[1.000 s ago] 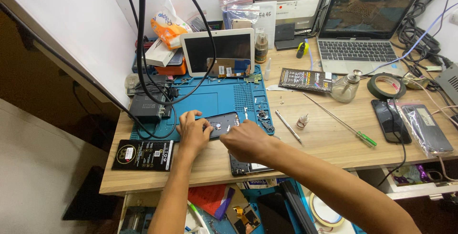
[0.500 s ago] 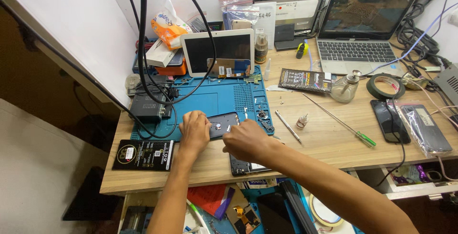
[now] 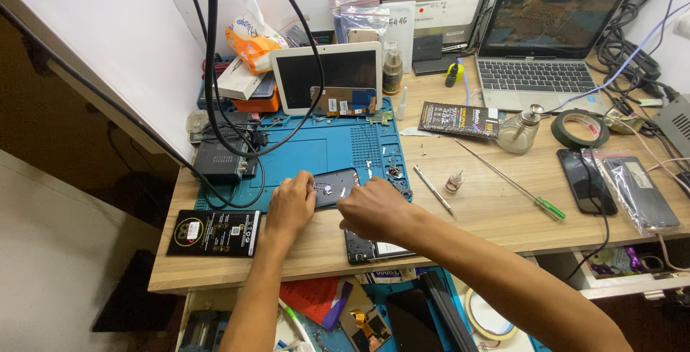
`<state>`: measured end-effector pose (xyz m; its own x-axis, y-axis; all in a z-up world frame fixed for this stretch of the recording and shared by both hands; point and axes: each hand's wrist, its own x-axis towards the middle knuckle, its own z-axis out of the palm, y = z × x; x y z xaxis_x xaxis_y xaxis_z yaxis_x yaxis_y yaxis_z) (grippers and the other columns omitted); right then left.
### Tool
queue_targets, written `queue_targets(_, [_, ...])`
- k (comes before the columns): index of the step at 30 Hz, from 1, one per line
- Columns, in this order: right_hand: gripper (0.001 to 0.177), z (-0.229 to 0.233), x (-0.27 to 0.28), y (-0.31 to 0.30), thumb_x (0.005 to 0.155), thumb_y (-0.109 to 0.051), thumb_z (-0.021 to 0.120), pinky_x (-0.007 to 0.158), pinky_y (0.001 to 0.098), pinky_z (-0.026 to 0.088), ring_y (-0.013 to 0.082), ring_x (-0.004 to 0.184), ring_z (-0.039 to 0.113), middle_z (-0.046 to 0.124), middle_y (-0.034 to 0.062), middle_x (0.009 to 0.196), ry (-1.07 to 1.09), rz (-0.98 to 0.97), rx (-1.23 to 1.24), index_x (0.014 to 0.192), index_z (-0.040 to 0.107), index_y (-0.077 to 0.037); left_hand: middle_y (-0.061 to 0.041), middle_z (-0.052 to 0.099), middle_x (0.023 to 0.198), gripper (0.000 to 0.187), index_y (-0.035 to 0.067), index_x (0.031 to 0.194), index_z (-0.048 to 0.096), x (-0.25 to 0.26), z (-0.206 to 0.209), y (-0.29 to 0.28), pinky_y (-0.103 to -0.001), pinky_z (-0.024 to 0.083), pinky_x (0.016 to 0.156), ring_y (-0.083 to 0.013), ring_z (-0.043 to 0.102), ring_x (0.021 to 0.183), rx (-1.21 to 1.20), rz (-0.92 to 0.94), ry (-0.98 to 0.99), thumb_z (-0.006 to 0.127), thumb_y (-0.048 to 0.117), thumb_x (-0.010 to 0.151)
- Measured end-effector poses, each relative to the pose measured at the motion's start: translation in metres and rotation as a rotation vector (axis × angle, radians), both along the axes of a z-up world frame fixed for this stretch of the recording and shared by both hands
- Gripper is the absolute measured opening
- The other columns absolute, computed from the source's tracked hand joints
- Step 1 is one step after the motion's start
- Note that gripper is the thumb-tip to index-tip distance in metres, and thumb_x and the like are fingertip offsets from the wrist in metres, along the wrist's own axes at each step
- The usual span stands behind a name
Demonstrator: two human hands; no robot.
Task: The person works on a disassembled smartphone, using a screwdriver to remove and place screws into the device's internal frame. They also use tweezers to handle small components and connectors within the phone chassis.
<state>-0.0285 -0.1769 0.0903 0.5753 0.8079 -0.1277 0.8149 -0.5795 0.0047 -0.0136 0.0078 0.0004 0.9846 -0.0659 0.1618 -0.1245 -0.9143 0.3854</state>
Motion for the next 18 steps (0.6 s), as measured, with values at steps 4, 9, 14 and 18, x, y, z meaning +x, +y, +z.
queue_targets(4, [0.024, 0.018, -0.007, 0.001, 0.082, -0.007, 0.059, 0.065, 0.04, 0.051, 0.0294, 0.073, 0.068, 0.067, 0.0167, 0.086, 0.199, -0.06, 0.052, 0.106, 0.057, -0.005, 0.0, 0.064, 0.079, 0.017, 0.016, 0.094, 0.051, -0.002, -0.001, 0.002, -0.04, 0.047, 0.078, -0.0226, 0.061, 0.088, -0.015, -0.006, -0.028, 0.06, 0.013, 0.08])
queue_targets(9, [0.031, 0.024, -0.009, 0.008, 0.08, -0.016, 0.066, 0.069, 0.042, 0.052, 0.0292, 0.073, 0.068, 0.066, 0.0168, 0.084, 0.159, -0.053, 0.001, 0.107, 0.054, -0.006, 0.003, 0.066, 0.08, 0.019, 0.017, 0.094, 0.053, -0.001, -0.002, 0.007, -0.039, 0.048, 0.079, -0.0205, 0.061, 0.089, 0.004, -0.002, -0.012, 0.063, 0.014, 0.078])
queue_targets(14, [0.02, 0.006, 0.001, 0.005, 0.082, -0.018, 0.063, 0.068, 0.0391, 0.052, 0.025, 0.066, 0.067, 0.067, 0.0124, 0.077, 0.097, -0.007, 0.002, 0.098, 0.06, -0.008, 0.003, 0.067, 0.078, 0.016, 0.017, 0.095, 0.056, -0.004, 0.005, 0.008, -0.037, 0.048, 0.078, -0.0186, 0.063, 0.086, 0.024, 0.017, -0.012, 0.063, 0.016, 0.08])
queue_targets(18, [0.009, 0.009, 0.001, 0.0, 0.08, -0.012, 0.063, 0.061, 0.0352, 0.051, 0.0221, 0.058, 0.066, 0.066, 0.0089, 0.07, 0.08, 0.004, 0.063, 0.087, 0.063, -0.007, 0.005, 0.067, 0.076, 0.016, 0.018, 0.095, 0.057, -0.004, 0.007, 0.009, -0.035, 0.048, 0.077, -0.0163, 0.063, 0.085, 0.051, 0.03, -0.021, 0.064, 0.019, 0.081])
